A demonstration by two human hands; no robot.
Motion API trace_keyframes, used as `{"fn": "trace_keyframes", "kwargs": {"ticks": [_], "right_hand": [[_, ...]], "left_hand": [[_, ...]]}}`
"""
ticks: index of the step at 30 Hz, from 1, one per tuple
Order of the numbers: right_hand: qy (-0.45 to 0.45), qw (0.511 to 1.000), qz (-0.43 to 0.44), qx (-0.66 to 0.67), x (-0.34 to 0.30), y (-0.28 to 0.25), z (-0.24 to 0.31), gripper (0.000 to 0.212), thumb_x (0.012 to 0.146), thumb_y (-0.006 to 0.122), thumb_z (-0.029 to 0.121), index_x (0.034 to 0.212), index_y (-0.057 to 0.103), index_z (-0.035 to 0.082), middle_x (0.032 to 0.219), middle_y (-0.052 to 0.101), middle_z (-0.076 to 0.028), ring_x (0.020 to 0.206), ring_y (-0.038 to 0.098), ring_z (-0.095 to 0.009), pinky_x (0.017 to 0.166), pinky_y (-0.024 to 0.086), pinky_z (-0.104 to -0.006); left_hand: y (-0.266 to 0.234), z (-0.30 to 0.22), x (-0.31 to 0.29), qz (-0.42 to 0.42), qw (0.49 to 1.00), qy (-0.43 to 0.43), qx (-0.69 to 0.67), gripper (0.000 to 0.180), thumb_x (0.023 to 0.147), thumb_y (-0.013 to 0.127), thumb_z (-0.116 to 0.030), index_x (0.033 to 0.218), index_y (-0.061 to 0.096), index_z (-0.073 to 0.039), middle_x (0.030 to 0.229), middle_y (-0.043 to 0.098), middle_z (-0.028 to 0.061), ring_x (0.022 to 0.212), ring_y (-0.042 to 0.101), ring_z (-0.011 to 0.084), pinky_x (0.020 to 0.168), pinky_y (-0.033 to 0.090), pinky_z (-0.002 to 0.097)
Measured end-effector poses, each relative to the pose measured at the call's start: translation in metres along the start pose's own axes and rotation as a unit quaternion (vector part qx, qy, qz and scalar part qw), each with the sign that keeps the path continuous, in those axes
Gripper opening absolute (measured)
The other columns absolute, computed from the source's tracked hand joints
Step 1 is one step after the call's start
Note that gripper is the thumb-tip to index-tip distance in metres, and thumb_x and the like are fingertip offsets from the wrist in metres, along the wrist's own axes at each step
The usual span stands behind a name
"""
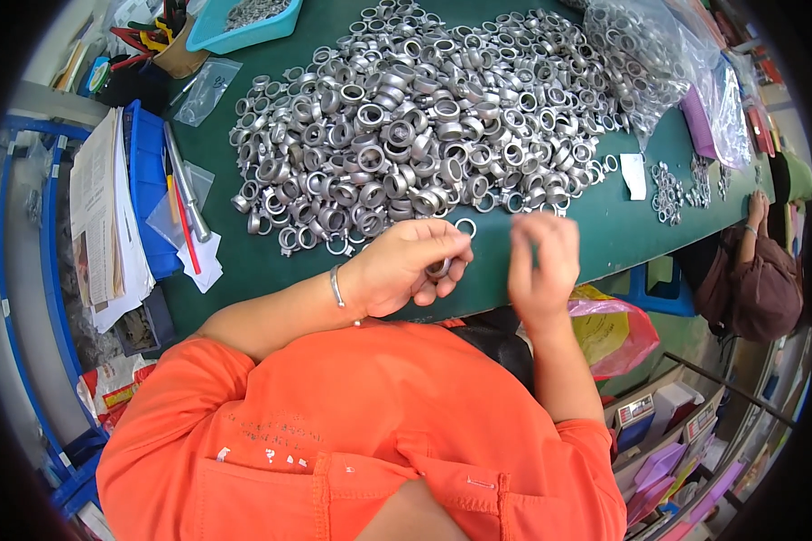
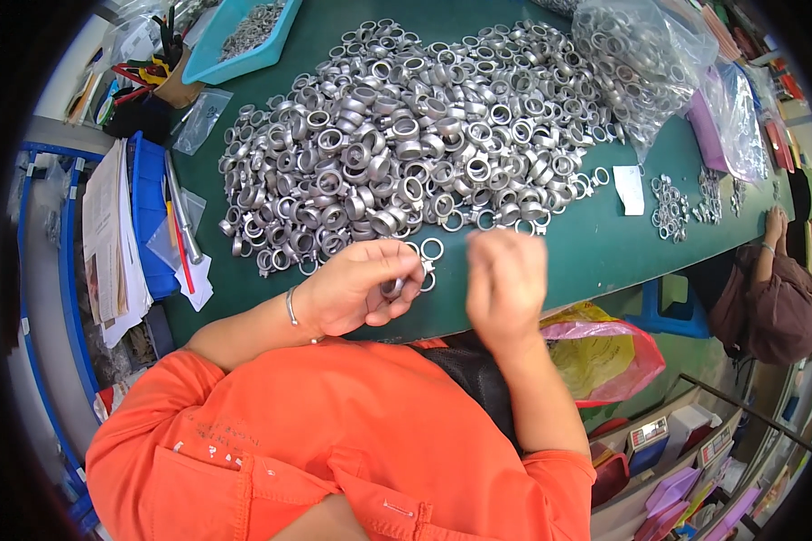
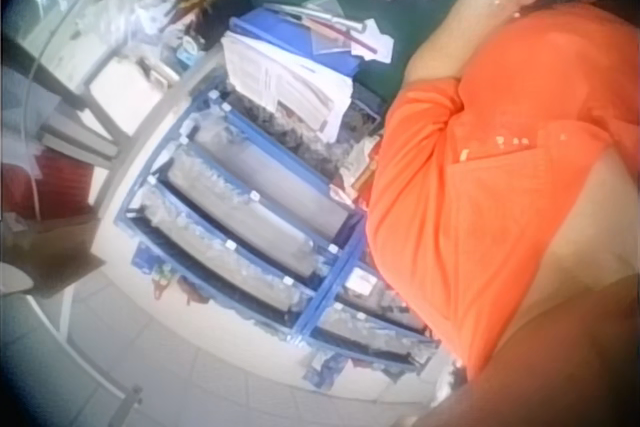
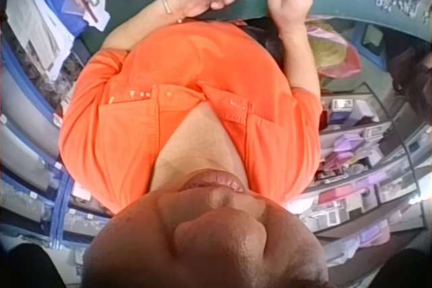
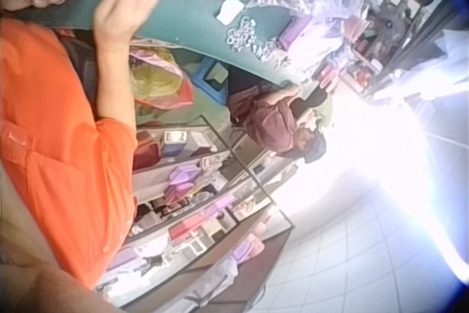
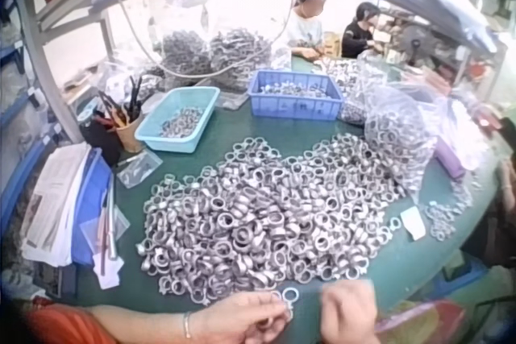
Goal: The person picks up small metal rings and attaches silver clips to them by hand, handling the items one at a time and placing the assembled pieces into a small bag.
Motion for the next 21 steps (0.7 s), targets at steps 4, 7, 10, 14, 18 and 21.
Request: {"fn": "trace_keyframes", "kwargs": {"ticks": [4,7,10,14,18,21], "right_hand": [[0.123,0.981,0.008,-0.146,0.003,0.002,-0.030,0.020,0.069,0.070,0.012,0.081,0.057,0.003,0.082,0.054,-0.009,0.076,0.050,-0.027,0.068,0.040,-0.0364],[0.121,0.983,0.032,-0.135,-0.004,0.007,-0.041,0.019,0.068,0.072,0.011,0.080,0.059,0.004,0.083,0.054,-0.009,0.076,0.051,-0.026,0.068,0.040,-0.0342],[0.175,0.984,0.010,0.042,-0.003,0.003,-0.034,0.015,0.068,0.070,0.006,0.079,0.061,0.003,0.084,0.055,-0.009,0.077,0.052,-0.024,0.069,0.042,-0.0323],[0.097,0.981,0.036,0.165,0.001,0.000,0.000,0.019,0.068,0.070,0.001,0.084,0.059,0.001,0.098,0.058,-0.016,0.086,0.057,-0.027,0.075,0.046,-0.0319],[-0.014,0.988,0.009,0.154,0.000,0.004,0.022,0.032,0.065,0.068,-0.007,0.094,0.056,0.001,0.100,0.058,-0.017,0.087,0.058,-0.029,0.073,0.048,-0.0328],[0.090,0.954,0.018,0.285,-0.001,0.007,0.027,0.038,0.068,0.066,-0.007,0.103,0.054,0.000,0.101,0.056,-0.015,0.087,0.058,-0.023,0.073,0.048,-0.0305]], "left_hand": [[0.009,-0.001,0.000,-0.012,0.997,0.054,0.057,0.014,0.088,0.055,-0.016,0.088,0.053,-0.003,0.073,0.053,0.0039,0.056,0.050,0.0102,0.040,0.034,0.0194],[0.010,-0.003,0.000,-0.028,0.996,0.056,0.067,0.014,0.087,0.057,-0.015,0.089,0.054,-0.003,0.073,0.053,0.0031,0.057,0.051,0.0088,0.041,0.036,0.0190],[0.008,-0.003,-0.001,-0.038,0.994,0.068,0.077,0.014,0.086,0.058,-0.014,0.092,0.054,-0.002,0.073,0.054,0.0022,0.058,0.052,0.0077,0.043,0.038,0.0186],[0.011,-0.004,0.001,-0.052,0.989,0.107,0.092,0.019,0.084,0.061,-0.009,0.100,0.054,-0.001,0.075,0.054,0.0016,0.059,0.051,0.0064,0.047,0.040,0.0181],[0.013,-0.009,0.001,-0.046,0.969,0.185,0.157,0.022,0.080,0.064,-0.005,0.101,0.057,-0.002,0.081,0.054,0.0016,0.060,0.051,0.0056,0.049,0.041,0.0182],[0.013,-0.012,-0.004,-0.058,0.894,0.320,0.309,0.007,0.076,0.066,0.000,0.083,0.062,0.000,0.081,0.054,0.0029,0.062,0.053,0.0066,0.051,0.043,0.0179]]}}
Point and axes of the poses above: each hand's wrist, its own x-axis towards the middle knuckle, its own y-axis out of the palm, z = x × y, the point moved 2 cm from there along x, towards the middle knuckle
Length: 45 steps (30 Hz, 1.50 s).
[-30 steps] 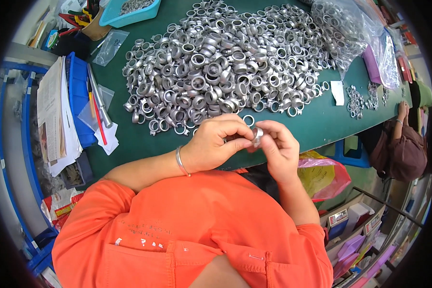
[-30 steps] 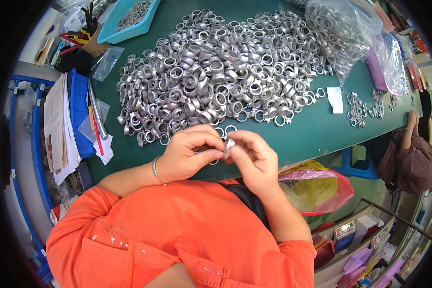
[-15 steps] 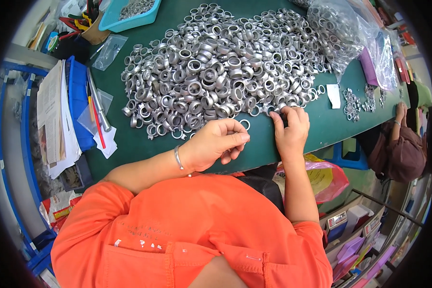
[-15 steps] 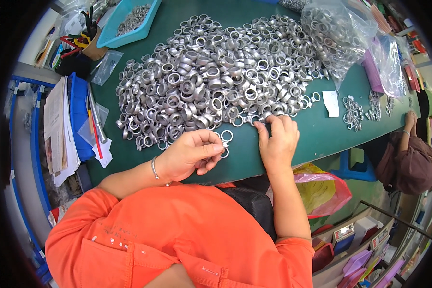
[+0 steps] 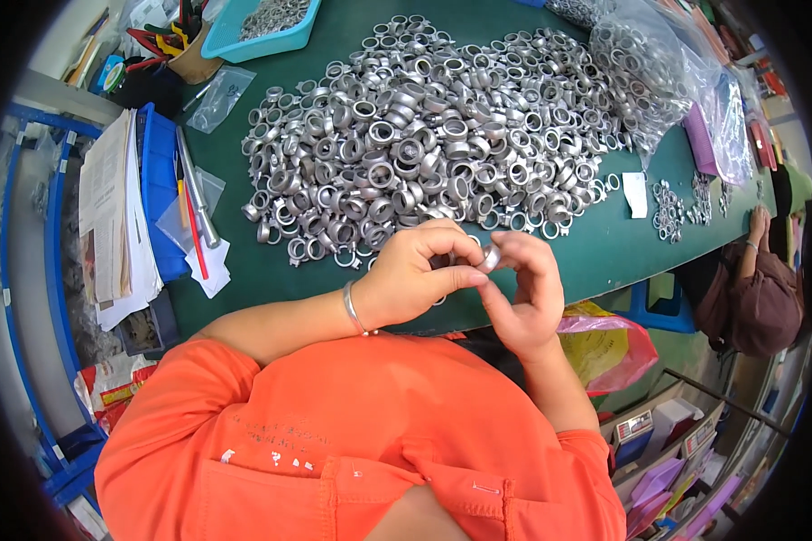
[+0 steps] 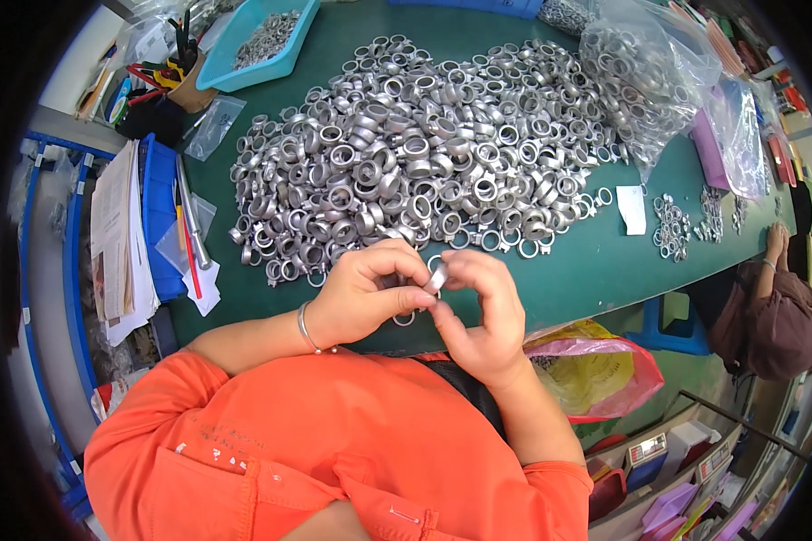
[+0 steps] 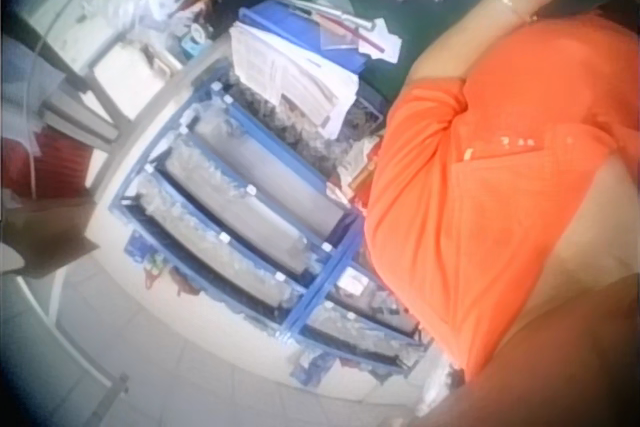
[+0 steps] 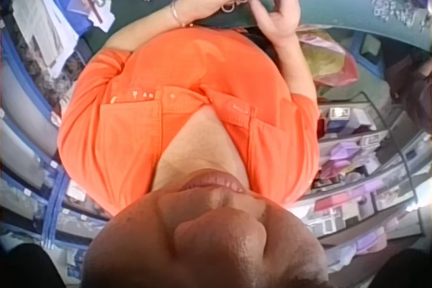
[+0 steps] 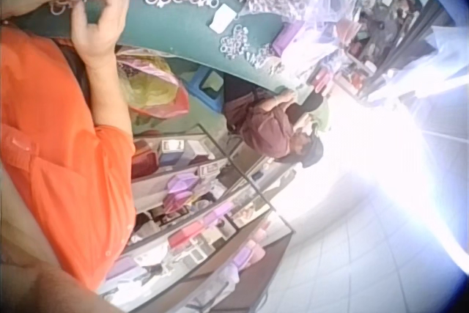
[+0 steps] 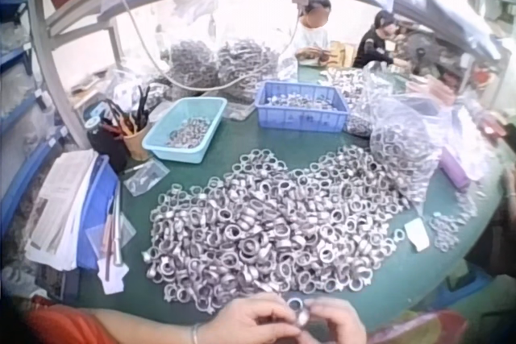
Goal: The person picks up small metal rings and attaches silver clips to them by hand, handling the items one at a time and placing the assembled pieces into a small bag.
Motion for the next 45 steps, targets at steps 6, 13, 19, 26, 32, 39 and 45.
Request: {"fn": "trace_keyframes", "kwargs": {"ticks": [6,13,19,26,32,39,45], "right_hand": [[0.183,0.944,0.084,0.261,-0.006,-0.002,-0.005,0.023,0.085,0.051,-0.001,0.107,0.052,-0.006,0.101,0.054,-0.010,0.086,0.055,-0.015,0.075,0.046,-0.0264],[0.185,0.931,0.052,0.309,-0.007,0.000,-0.008,0.032,0.082,0.057,-0.004,0.113,0.049,-0.007,0.106,0.055,-0.012,0.091,0.058,-0.016,0.076,0.049,-0.0262],[0.163,0.946,0.007,0.281,-0.006,0.003,-0.011,0.046,0.076,0.060,-0.010,0.119,0.044,-0.005,0.108,0.053,-0.013,0.093,0.058,-0.018,0.077,0.050,-0.0272],[0.049,0.992,-0.062,0.101,-0.008,0.003,-0.007,0.038,0.068,0.066,-0.012,0.102,0.051,-0.002,0.104,0.053,-0.013,0.081,0.057,-0.018,0.068,0.049,-0.0283],[-0.089,0.991,-0.004,-0.095,0.004,-0.001,0.013,0.030,0.064,0.069,-0.009,0.090,0.057,0.000,0.086,0.058,-0.011,0.071,0.057,-0.023,0.062,0.047,-0.0296],[-0.147,0.984,0.062,-0.074,0.011,0.005,0.013,0.022,0.064,0.069,-0.005,0.084,0.061,-0.002,0.086,0.060,-0.012,0.071,0.058,-0.023,0.061,0.047,-0.0288],[-0.074,0.995,0.055,-0.035,0.014,0.009,0.010,0.022,0.065,0.070,-0.006,0.084,0.060,-0.001,0.087,0.060,-0.012,0.073,0.058,-0.023,0.063,0.048,-0.0288]], "left_hand": [[-0.002,-0.013,0.003,0.020,0.988,0.124,0.084,0.011,0.076,0.063,0.004,0.086,0.064,0.000,0.082,0.054,0.0037,0.063,0.054,0.0079,0.052,0.045,0.0193],[-0.001,-0.012,0.001,-0.005,0.988,0.102,0.113,0.014,0.078,0.058,0.007,0.089,0.064,-0.001,0.085,0.054,0.0052,0.064,0.055,0.0083,0.053,0.046,0.0194],[-0.005,-0.005,-0.001,-0.001,0.997,0.048,0.052,0.014,0.083,0.058,0.000,0.097,0.058,0.001,0.089,0.055,0.0050,0.066,0.056,0.0062,0.055,0.046,0.0177],[-0.003,-0.001,-0.002,-0.012,0.997,0.046,0.058,0.014,0.081,0.061,-0.001,0.095,0.059,0.001,0.086,0.055,0.0057,0.064,0.057,0.0071,0.053,0.047,0.0181],[-0.002,-0.005,-0.001,-0.013,1.000,-0.014,-0.010,0.012,0.084,0.057,-0.001,0.094,0.060,0.003,0.083,0.056,0.0063,0.062,0.058,0.0088,0.051,0.047,0.0182],[-0.009,0.009,-0.007,-0.014,0.965,-0.172,-0.198,0.014,0.086,0.055,-0.005,0.097,0.060,0.003,0.079,0.062,0.0087,0.062,0.059,0.0102,0.053,0.049,0.0197],[-0.011,-0.001,-0.008,-0.064,0.990,-0.052,-0.113,0.012,0.080,0.060,0.004,0.091,0.061,0.002,0.087,0.058,0.0076,0.069,0.059,0.0115,0.056,0.049,0.0194]]}}
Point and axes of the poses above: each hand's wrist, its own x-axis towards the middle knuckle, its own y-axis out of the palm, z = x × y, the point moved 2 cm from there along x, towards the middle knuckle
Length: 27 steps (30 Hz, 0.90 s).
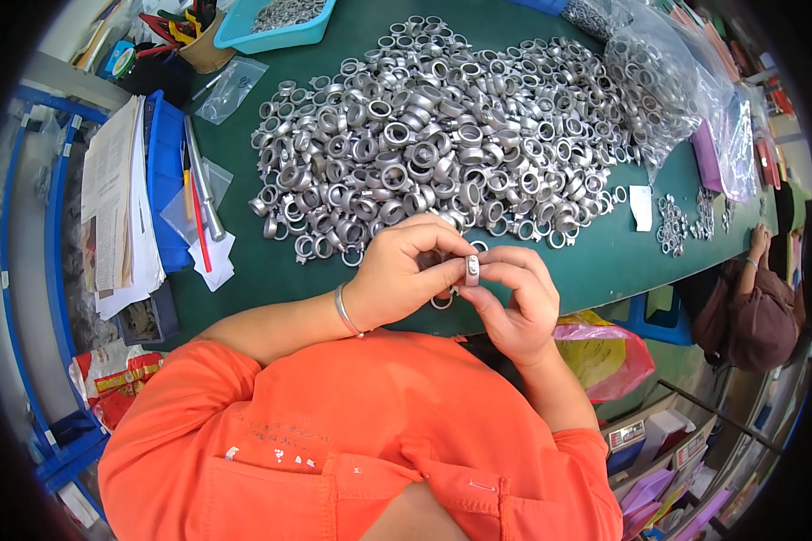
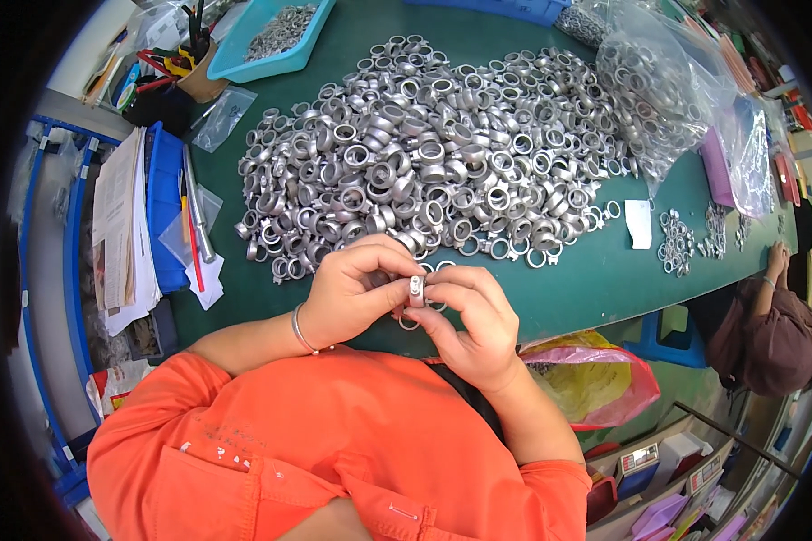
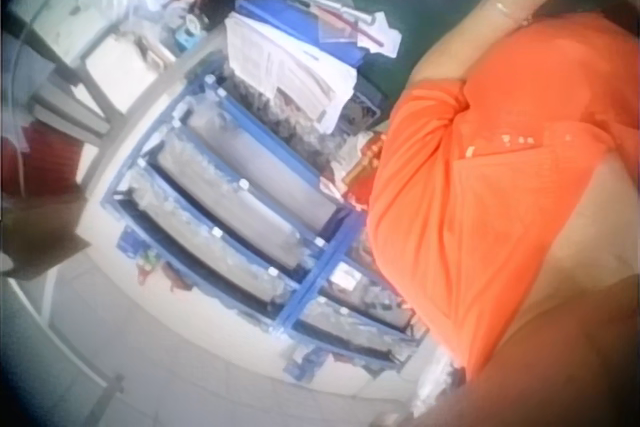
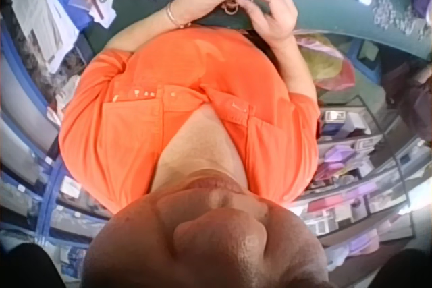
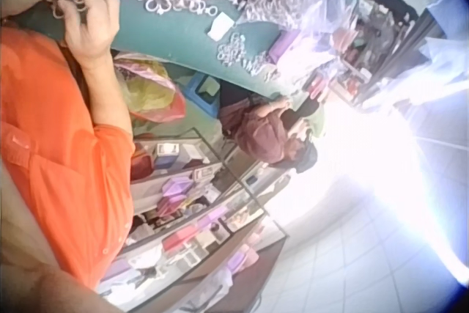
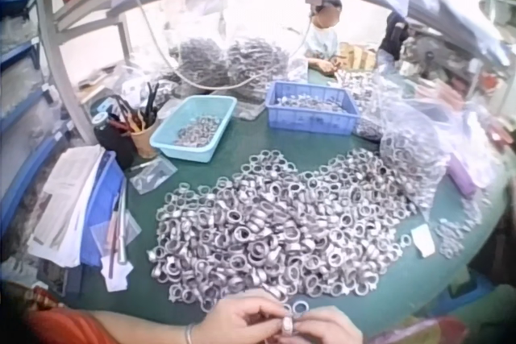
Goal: The person picks up small metal rings and attaches silver clips to them by hand, handling the items one at a time and placing the assembled pieces into a small bag.
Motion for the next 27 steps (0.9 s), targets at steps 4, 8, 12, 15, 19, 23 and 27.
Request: {"fn": "trace_keyframes", "kwargs": {"ticks": [4,8,12,15,19,23,27], "right_hand": [[0.020,1.000,0.007,0.005,-0.002,0.002,-0.002,0.022,0.065,0.070,-0.006,0.084,0.059,-0.001,0.086,0.060,-0.012,0.073,0.059,-0.022,0.064,0.049,-0.0284],[0.029,1.000,0.009,0.007,-0.004,0.001,-0.003,0.020,0.066,0.069,-0.006,0.084,0.060,-0.001,0.085,0.060,-0.012,0.073,0.059,-0.022,0.063,0.049,-0.0282],[0.040,0.999,0.013,0.008,-0.006,0.001,-0.004,0.020,0.066,0.069,-0.006,0.083,0.060,-0.001,0.085,0.060,-0.011,0.073,0.059,-0.021,0.063,0.049,-0.0280],[0.040,0.999,0.015,0.003,-0.006,0.001,-0.005,0.019,0.067,0.069,-0.005,0.083,0.060,-0.001,0.085,0.060,-0.012,0.073,0.059,-0.022,0.063,0.049,-0.0280],[0.042,0.999,0.022,0.015,-0.007,0.000,-0.007,0.018,0.068,0.068,-0.005,0.082,0.059,-0.001,0.083,0.060,-0.011,0.070,0.058,-0.022,0.062,0.048,-0.0283],[0.043,0.999,0.024,-0.001,-0.005,-0.007,-0.015,0.011,0.071,0.065,-0.004,0.079,0.057,0.000,0.079,0.059,-0.012,0.067,0.057,-0.023,0.061,0.047,-0.0291],[0.109,0.988,-0.056,-0.099,-0.003,-0.015,-0.034,0.009,0.074,0.063,-0.003,0.080,0.057,-0.001,0.074,0.057,-0.009,0.063,0.054,-0.020,0.058,0.044,-0.0280]], "left_hand": [[-0.002,-0.010,0.002,-0.032,0.947,0.217,0.235,0.014,0.071,0.065,0.007,0.083,0.063,-0.001,0.083,0.058,0.0076,0.067,0.058,0.0108,0.055,0.047,0.0208],[0.000,-0.010,0.002,-0.024,0.942,0.222,0.249,0.013,0.071,0.065,0.006,0.082,0.063,-0.001,0.082,0.059,0.0074,0.065,0.058,0.0108,0.055,0.047,0.0206],[0.000,-0.009,0.003,-0.028,0.938,0.220,0.266,0.013,0.070,0.066,0.005,0.081,0.063,-0.001,0.081,0.060,0.0073,0.064,0.058,0.0105,0.054,0.046,0.0207],[-0.001,-0.009,0.003,-0.022,0.934,0.220,0.281,0.013,0.070,0.066,0.005,0.081,0.063,-0.001,0.081,0.060,0.0073,0.064,0.058,0.0103,0.054,0.046,0.0205],[-0.001,-0.008,0.003,-0.018,0.939,0.210,0.271,0.012,0.070,0.066,0.004,0.081,0.063,-0.001,0.081,0.060,0.0072,0.065,0.058,0.0099,0.053,0.046,0.0202],[-0.005,-0.001,0.002,-0.017,0.967,0.137,0.214,0.013,0.071,0.063,0.006,0.083,0.063,0.000,0.081,0.060,0.0071,0.067,0.060,0.0099,0.053,0.047,0.0191],[-0.009,-0.004,0.000,-0.036,0.961,0.145,0.235,0.015,0.072,0.060,0.008,0.084,0.063,0.000,0.083,0.060,0.0058,0.068,0.062,0.0096,0.054,0.049,0.0193]]}}
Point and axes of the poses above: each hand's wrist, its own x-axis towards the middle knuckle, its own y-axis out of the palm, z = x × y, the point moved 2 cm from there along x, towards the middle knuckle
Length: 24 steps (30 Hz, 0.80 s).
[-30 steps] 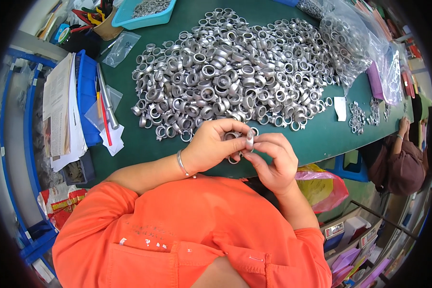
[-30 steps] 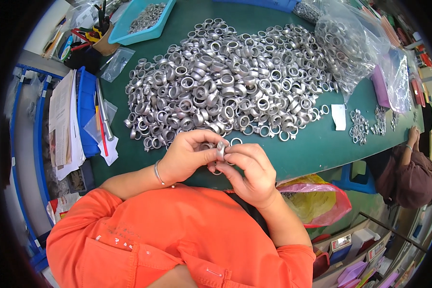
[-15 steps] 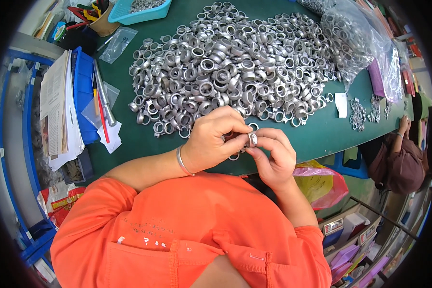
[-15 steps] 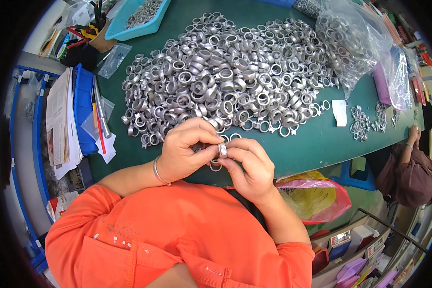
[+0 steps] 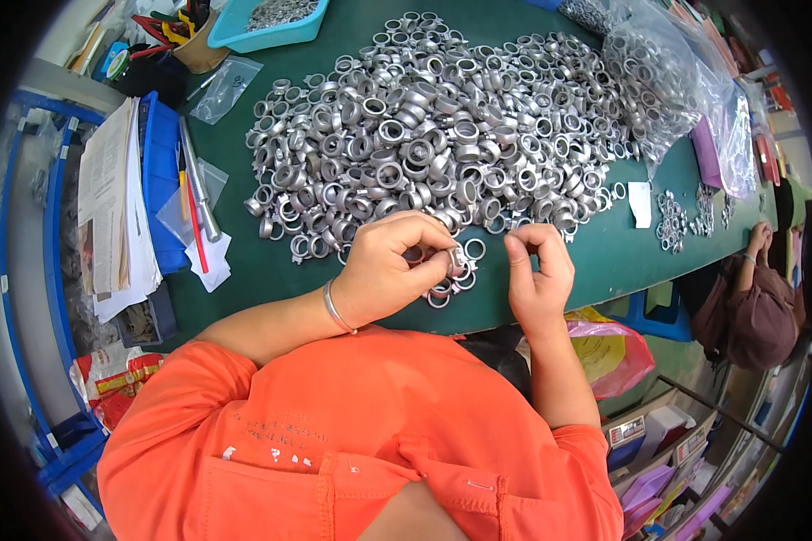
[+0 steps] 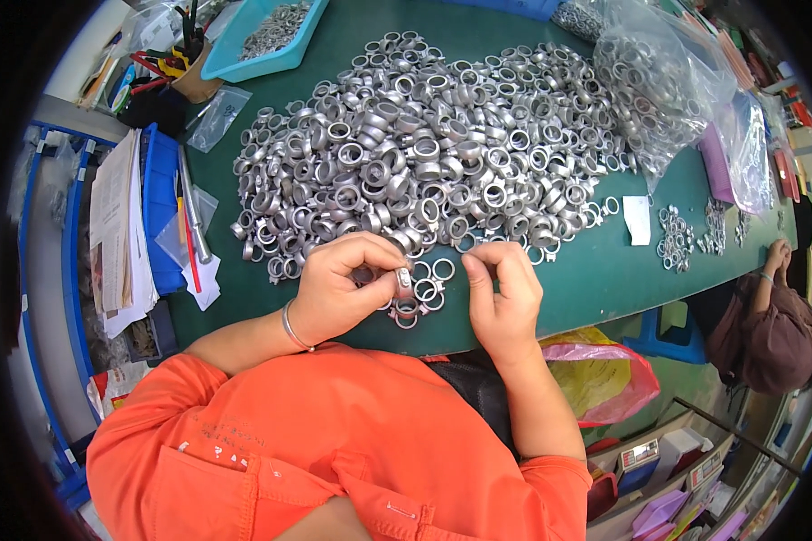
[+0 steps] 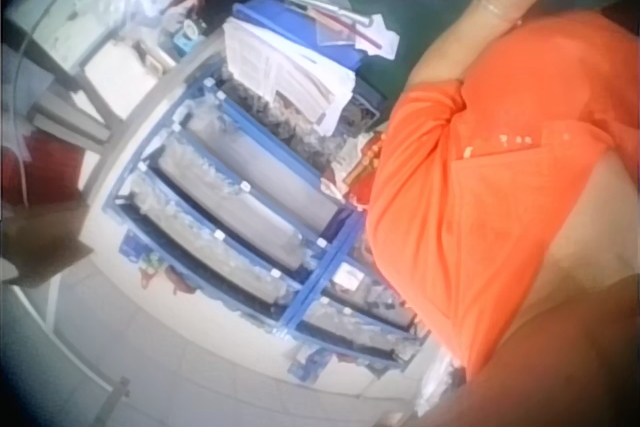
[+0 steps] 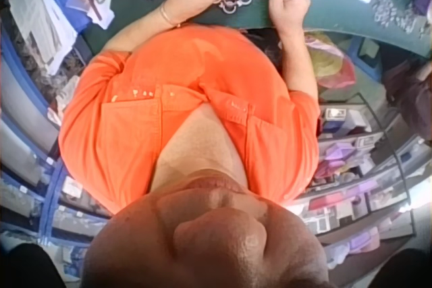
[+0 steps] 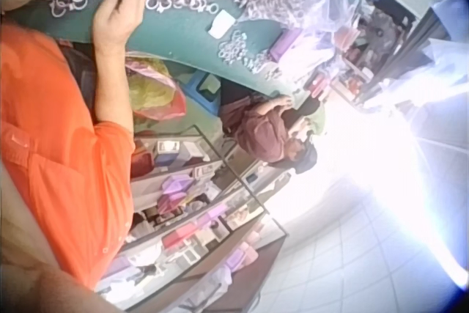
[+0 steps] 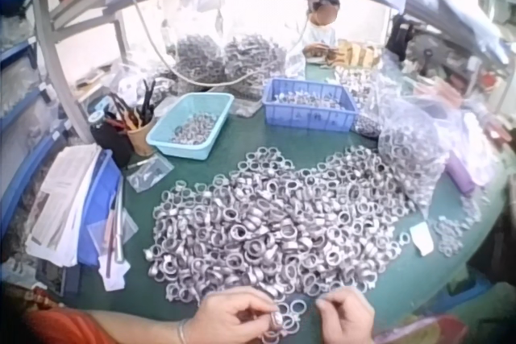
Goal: The person picks up small metal rings and attaches silver clips to them by hand, handling the items one at a time and placing the assembled pieces into a small bag.
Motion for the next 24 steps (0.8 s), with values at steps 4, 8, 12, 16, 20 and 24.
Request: {"fn": "trace_keyframes", "kwargs": {"ticks": [4,8,12,16,20,24], "right_hand": [[0.016,0.985,0.110,0.134,0.004,0.006,0.023,0.022,0.069,0.073,0.004,0.085,0.058,0.000,0.076,0.058,-0.007,0.064,0.054,-0.013,0.057,0.044,-0.0243],[0.042,0.976,0.133,0.169,-0.002,0.017,0.026,0.018,0.071,0.070,0.001,0.087,0.061,-0.002,0.079,0.060,-0.009,0.069,0.060,-0.015,0.060,0.048,-0.0244],[0.091,0.970,0.111,0.197,-0.007,0.015,0.018,0.013,0.075,0.065,-0.003,0.088,0.061,-0.004,0.083,0.061,-0.010,0.072,0.061,-0.015,0.063,0.050,-0.0239],[0.090,0.971,0.094,0.200,-0.008,0.012,0.016,0.013,0.076,0.063,-0.005,0.089,0.061,-0.004,0.084,0.062,-0.011,0.073,0.060,-0.015,0.064,0.050,-0.0240],[0.065,0.977,0.096,0.178,-0.009,0.010,0.015,0.014,0.075,0.062,-0.006,0.090,0.061,-0.004,0.084,0.062,-0.011,0.073,0.061,-0.017,0.063,0.049,-0.0249],[0.040,0.982,0.092,0.159,-0.008,0.009,0.014,0.016,0.074,0.063,-0.007,0.089,0.062,-0.003,0.084,0.062,-0.012,0.073,0.061,-0.019,0.064,0.049,-0.0259]], "left_hand": [[0.000,-0.001,0.001,-0.026,0.996,0.038,0.082,0.016,0.071,0.061,0.007,0.085,0.063,-0.001,0.083,0.060,0.0067,0.066,0.061,0.0101,0.054,0.050,0.0202],[0.005,-0.006,0.004,-0.060,0.991,0.055,0.103,0.022,0.071,0.062,0.005,0.092,0.064,-0.001,0.082,0.060,0.0073,0.068,0.060,0.0114,0.055,0.049,0.0200],[0.004,-0.006,0.005,-0.014,0.994,0.066,0.085,0.017,0.073,0.065,0.002,0.089,0.065,0.000,0.081,0.061,0.0073,0.065,0.058,0.0104,0.054,0.047,0.0209],[0.005,-0.006,0.003,0.005,0.997,0.038,0.069,0.016,0.073,0.068,0.000,0.088,0.065,0.000,0.077,0.060,0.0065,0.062,0.057,0.0098,0.052,0.047,0.0204],[0.007,-0.005,0.002,0.013,0.996,0.037,0.076,0.016,0.071,0.070,-0.002,0.086,0.066,-0.001,0.073,0.059,0.0055,0.059,0.056,0.0091,0.049,0.046,0.0199],[0.006,-0.009,0.003,0.023,0.996,0.040,0.082,0.015,0.070,0.071,-0.001,0.084,0.066,-0.001,0.072,0.059,0.0053,0.059,0.056,0.0097,0.050,0.046,0.0204]]}}
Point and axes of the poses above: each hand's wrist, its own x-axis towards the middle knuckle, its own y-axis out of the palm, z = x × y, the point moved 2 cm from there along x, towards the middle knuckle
